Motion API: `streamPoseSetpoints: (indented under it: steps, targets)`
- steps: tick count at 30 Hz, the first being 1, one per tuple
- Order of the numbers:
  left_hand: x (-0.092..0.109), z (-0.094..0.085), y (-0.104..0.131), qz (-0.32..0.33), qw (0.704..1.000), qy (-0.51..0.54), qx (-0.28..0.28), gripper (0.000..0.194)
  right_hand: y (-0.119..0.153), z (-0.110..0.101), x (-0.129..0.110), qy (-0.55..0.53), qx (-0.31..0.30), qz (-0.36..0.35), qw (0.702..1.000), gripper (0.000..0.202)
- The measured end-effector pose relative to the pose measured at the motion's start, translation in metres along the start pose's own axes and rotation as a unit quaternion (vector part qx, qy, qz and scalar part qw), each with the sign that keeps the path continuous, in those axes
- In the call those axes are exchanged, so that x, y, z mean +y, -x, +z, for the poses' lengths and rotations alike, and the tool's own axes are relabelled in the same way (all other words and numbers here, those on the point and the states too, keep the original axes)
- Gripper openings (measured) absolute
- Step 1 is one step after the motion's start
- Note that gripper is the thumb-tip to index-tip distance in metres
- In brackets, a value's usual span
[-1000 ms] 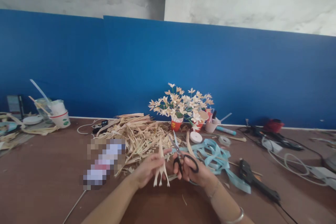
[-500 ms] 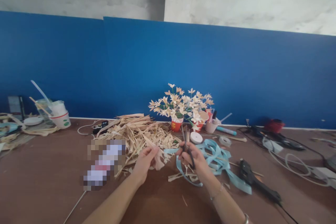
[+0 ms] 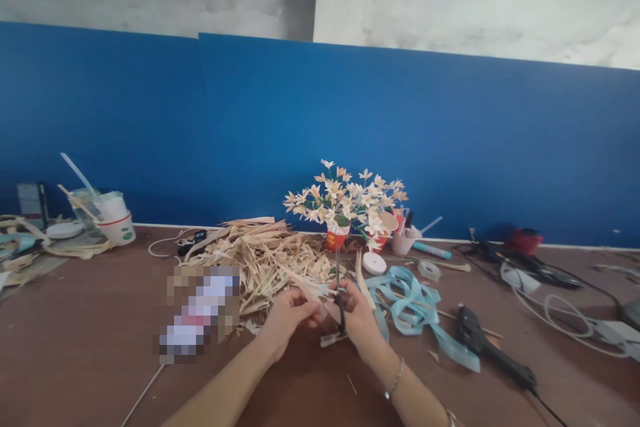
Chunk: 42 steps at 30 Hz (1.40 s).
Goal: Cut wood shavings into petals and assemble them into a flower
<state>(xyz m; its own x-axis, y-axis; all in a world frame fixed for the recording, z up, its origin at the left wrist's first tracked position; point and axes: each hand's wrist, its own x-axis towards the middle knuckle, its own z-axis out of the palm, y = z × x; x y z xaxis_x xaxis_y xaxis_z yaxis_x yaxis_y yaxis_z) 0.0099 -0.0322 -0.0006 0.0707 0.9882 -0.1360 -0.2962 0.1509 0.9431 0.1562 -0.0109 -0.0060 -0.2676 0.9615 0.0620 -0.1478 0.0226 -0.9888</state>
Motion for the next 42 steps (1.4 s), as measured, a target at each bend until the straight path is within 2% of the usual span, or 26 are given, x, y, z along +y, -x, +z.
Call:
streamPoseSetpoints:
  steps: [4, 10, 15, 18, 21, 26, 32, 42]
  targets:
    - [0.0, -0.001, -0.001, -0.022, 0.999, 0.023, 0.027, 0.026, -0.002, -0.003, -0.005, 0.001, 0.028, -0.006, 1.0, 0.045]
    - [0.001, 0.001, -0.001, -0.009, 0.999, -0.011, 0.035, 0.034, -0.003, -0.002, -0.004, 0.03, 0.008, 0.005, 1.0, 0.047]
    - [0.004, -0.005, -0.004, 0.029, 0.993, -0.013, 0.115, 0.032, -0.005, -0.01, -0.004, 0.048, 0.042, -0.02, 0.998, 0.043]
    - [0.007, -0.012, -0.006, 0.054, 0.987, 0.01, 0.151, 0.031, -0.004, -0.019, -0.002, 0.078, -0.047, 0.032, 0.995, 0.042]
    - [0.008, -0.015, -0.008, 0.079, 0.983, 0.043, 0.163, 0.031, -0.001, -0.024, -0.003, 0.13, -0.142, 0.092, 0.977, 0.041]
    - [0.007, -0.016, -0.009, 0.1, 0.98, 0.076, 0.156, 0.029, 0.005, -0.018, -0.014, 0.144, -0.218, 0.121, 0.958, 0.042]
    - [0.006, -0.014, -0.008, 0.087, 0.983, 0.057, 0.151, 0.032, 0.007, -0.011, -0.018, 0.129, -0.208, 0.114, 0.963, 0.043]
    - [0.007, -0.011, -0.007, 0.081, 0.985, 0.049, 0.143, 0.034, 0.004, -0.015, -0.007, 0.107, -0.199, 0.112, 0.968, 0.04]
